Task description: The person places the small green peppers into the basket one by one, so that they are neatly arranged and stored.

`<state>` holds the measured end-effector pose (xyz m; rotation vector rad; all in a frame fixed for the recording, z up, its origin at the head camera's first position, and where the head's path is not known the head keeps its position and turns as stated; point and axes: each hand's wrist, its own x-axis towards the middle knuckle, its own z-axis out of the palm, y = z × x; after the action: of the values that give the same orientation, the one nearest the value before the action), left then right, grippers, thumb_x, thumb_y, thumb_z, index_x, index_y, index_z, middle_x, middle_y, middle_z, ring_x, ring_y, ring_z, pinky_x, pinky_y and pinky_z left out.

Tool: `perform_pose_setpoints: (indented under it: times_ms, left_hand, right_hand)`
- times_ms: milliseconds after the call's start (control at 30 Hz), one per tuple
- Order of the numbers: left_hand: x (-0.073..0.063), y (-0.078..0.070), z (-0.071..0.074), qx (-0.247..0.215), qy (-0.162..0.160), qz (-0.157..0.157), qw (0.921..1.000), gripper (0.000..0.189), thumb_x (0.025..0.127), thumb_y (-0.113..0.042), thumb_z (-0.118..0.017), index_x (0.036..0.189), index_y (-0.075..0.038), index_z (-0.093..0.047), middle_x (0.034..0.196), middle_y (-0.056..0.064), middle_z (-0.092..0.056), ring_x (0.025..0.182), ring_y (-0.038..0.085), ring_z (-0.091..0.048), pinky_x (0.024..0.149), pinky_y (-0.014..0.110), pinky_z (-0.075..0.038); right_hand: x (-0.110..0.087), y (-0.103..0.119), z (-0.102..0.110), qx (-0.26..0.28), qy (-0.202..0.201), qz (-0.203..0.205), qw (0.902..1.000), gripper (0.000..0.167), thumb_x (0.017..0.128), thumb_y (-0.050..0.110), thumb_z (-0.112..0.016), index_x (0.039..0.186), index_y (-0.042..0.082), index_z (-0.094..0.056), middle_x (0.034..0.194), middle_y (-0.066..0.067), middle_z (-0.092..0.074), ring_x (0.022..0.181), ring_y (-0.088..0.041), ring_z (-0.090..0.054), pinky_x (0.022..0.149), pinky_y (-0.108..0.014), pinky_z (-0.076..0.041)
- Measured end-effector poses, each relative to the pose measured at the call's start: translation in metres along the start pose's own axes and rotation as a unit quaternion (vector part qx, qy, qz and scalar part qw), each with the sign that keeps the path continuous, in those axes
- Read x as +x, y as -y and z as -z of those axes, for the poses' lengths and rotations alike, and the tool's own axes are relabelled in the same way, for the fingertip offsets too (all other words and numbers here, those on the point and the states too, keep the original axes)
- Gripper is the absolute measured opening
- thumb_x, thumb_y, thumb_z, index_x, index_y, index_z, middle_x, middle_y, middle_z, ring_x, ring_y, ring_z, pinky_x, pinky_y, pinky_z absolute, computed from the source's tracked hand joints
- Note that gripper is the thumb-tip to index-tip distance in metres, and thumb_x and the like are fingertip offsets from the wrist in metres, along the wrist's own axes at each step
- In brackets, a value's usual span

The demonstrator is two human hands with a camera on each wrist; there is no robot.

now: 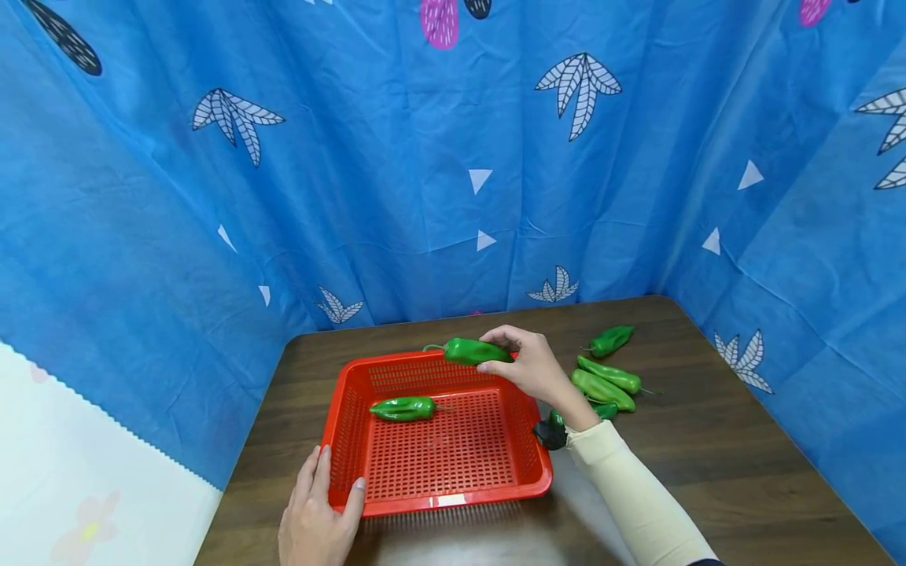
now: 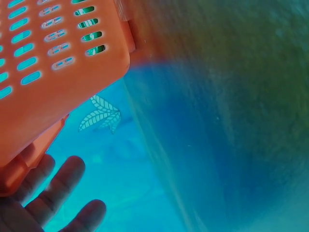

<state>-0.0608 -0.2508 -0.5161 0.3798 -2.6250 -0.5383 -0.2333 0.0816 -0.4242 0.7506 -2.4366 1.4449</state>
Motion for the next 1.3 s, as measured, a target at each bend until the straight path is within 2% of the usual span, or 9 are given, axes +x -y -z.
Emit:
perform_pose_setpoints:
  times_ms: [267,600,833,1000,1300]
  left_hand:
    - [-0.001,0.000,0.001,0.002,0.003,-0.006,1.0000,0.076,0.088,-0.047,-0.070,0.149,-0.006,-0.049,0.149,0.016,-0.048,0.124,0.040,-0.057,0.085,0.065,-0.049]
    - [-0.002,0.000,0.001,-0.005,0.011,-0.003,0.9999,0.077,0.088,-0.047,-0.070,0.149,-0.005,-0.048,0.149,0.017,-0.048,0.126,0.040,-0.055,0.087,0.065,-0.049]
    - [0.002,0.001,0.001,-0.004,0.020,-0.001,0.9998,0.078,0.089,-0.047,-0.069,0.150,-0.005,-0.046,0.151,0.016,-0.046,0.126,0.040,-0.055,0.089,0.065,-0.049]
    - [0.001,0.002,0.001,0.002,0.009,-0.001,1.0000,0.078,0.087,-0.047,-0.071,0.148,-0.005,-0.048,0.149,0.015,-0.048,0.124,0.038,-0.056,0.088,0.064,-0.050]
    - [0.001,0.004,-0.001,-0.009,-0.013,-0.020,0.9997,0.076,0.085,-0.044,-0.073,0.147,-0.006,-0.051,0.148,0.014,-0.050,0.122,0.037,-0.058,0.087,0.064,-0.051]
  right_hand:
    - [0.008,0.008,-0.030,0.049,0.021,-0.008,0.9986,0.034,0.080,0.024,-0.086,0.110,0.026,-0.071,0.097,0.005,-0.073,0.082,-0.013,-0.067,0.074,-0.038,-0.057]
    - [0.009,0.013,-0.053,0.081,0.077,-0.042,0.9929,0.035,0.081,0.026,-0.085,0.113,0.027,-0.070,0.103,0.007,-0.073,0.087,-0.014,-0.066,0.072,-0.030,-0.056]
    - [0.017,0.018,-0.073,0.075,0.100,-0.048,0.9910,0.035,0.080,0.030,-0.085,0.112,0.029,-0.071,0.104,0.010,-0.072,0.088,-0.012,-0.065,0.073,-0.031,-0.056]
    - [0.023,0.017,-0.090,0.067,0.115,-0.047,0.9899,0.034,0.079,0.032,-0.086,0.110,0.028,-0.073,0.103,0.012,-0.072,0.091,-0.009,-0.064,0.075,-0.030,-0.056]
    - [0.029,0.006,-0.113,0.041,0.145,-0.061,0.9867,0.032,0.077,0.028,-0.088,0.106,0.025,-0.075,0.100,0.010,-0.073,0.087,-0.008,-0.064,0.075,-0.027,-0.055]
